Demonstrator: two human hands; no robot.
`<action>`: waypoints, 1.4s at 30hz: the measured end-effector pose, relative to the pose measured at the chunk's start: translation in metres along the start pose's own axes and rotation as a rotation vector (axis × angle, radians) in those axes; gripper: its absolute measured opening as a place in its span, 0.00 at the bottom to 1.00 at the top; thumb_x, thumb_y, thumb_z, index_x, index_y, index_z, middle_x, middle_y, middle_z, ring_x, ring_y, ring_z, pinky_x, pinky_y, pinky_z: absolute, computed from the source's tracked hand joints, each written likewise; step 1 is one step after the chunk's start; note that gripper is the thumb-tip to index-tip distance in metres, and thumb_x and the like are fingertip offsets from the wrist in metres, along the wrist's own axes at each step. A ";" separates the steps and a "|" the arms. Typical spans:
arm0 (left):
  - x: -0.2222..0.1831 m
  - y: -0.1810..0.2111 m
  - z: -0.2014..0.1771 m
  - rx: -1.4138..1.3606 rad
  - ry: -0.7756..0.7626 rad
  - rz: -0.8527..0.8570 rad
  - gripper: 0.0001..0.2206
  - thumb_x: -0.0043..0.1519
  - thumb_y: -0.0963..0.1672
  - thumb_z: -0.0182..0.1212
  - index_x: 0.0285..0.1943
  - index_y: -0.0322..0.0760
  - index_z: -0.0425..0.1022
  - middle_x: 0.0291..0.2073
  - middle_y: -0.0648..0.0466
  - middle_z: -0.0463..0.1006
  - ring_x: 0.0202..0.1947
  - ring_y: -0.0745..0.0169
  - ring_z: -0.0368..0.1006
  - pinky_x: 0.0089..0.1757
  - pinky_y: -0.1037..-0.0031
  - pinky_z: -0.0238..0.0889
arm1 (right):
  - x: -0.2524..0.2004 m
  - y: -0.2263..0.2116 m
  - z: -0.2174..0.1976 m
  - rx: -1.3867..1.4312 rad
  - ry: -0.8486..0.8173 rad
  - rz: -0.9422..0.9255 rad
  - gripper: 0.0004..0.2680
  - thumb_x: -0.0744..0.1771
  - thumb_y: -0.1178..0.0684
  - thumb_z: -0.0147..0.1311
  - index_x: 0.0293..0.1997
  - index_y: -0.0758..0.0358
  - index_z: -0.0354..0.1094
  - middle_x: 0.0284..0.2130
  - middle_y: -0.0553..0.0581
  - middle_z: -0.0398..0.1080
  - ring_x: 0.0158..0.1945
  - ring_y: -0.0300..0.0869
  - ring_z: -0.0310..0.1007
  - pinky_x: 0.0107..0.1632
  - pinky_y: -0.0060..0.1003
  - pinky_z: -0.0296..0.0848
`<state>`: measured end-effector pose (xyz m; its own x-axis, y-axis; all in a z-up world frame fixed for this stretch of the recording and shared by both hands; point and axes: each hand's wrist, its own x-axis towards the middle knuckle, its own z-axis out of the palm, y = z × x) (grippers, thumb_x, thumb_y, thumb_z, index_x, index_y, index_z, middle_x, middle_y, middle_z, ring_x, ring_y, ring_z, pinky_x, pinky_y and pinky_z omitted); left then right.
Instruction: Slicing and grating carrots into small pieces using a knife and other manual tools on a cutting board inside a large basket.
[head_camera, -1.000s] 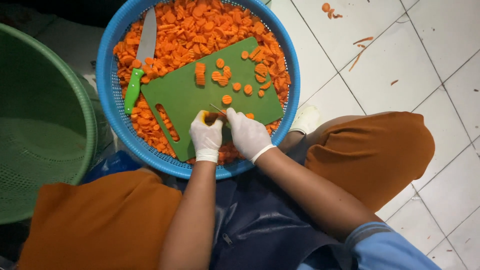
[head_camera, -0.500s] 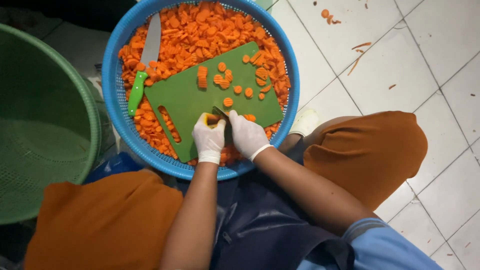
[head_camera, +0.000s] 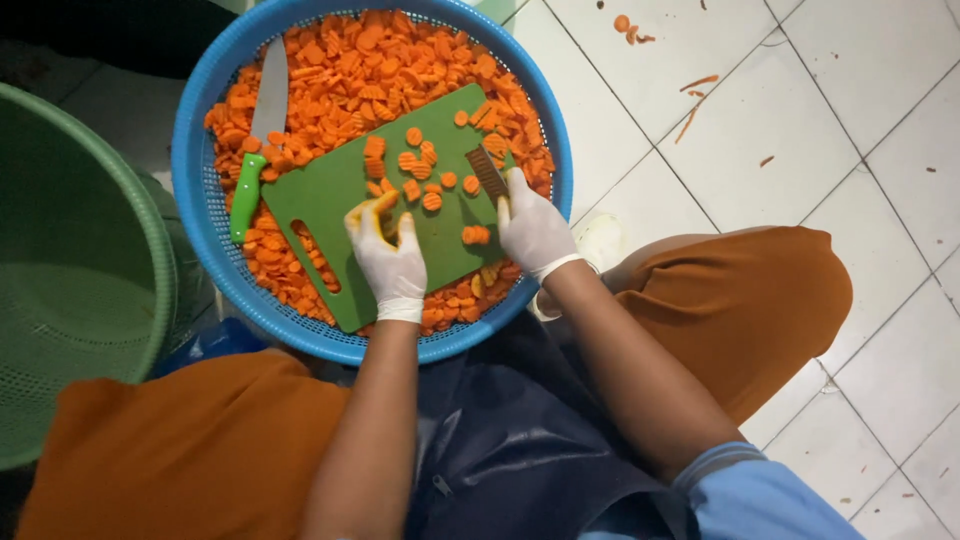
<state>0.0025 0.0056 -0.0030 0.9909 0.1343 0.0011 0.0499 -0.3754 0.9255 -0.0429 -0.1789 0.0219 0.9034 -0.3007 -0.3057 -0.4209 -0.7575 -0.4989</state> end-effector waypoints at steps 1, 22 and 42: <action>-0.005 0.000 0.001 -0.001 -0.004 -0.003 0.14 0.57 0.38 0.66 0.51 0.42 0.77 0.46 0.55 0.67 0.44 0.54 0.73 0.44 0.70 0.73 | -0.001 0.003 0.002 -0.002 -0.001 0.004 0.12 0.70 0.48 0.38 0.58 0.56 0.53 0.33 0.74 0.71 0.41 0.69 0.74 0.45 0.61 0.72; -0.057 -0.011 0.034 0.745 -0.319 0.156 0.25 0.41 0.50 0.73 0.47 0.48 0.71 0.45 0.57 0.73 0.51 0.51 0.67 0.52 0.57 0.59 | -0.035 0.001 -0.001 -0.389 -0.089 -0.230 0.04 0.70 0.52 0.33 0.45 0.49 0.54 0.31 0.58 0.63 0.38 0.59 0.74 0.36 0.54 0.74; -0.051 -0.049 0.039 0.703 -0.372 0.406 0.18 0.41 0.47 0.71 0.40 0.47 0.73 0.41 0.56 0.72 0.47 0.55 0.69 0.52 0.60 0.60 | -0.044 -0.007 0.023 -0.467 -0.101 -0.183 0.10 0.65 0.56 0.41 0.51 0.49 0.54 0.32 0.55 0.66 0.32 0.55 0.77 0.34 0.50 0.76</action>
<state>-0.0461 -0.0188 -0.0631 0.9189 -0.3922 0.0423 -0.3704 -0.8210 0.4346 -0.0814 -0.1469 0.0197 0.9369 -0.0985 -0.3353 -0.1542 -0.9776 -0.1435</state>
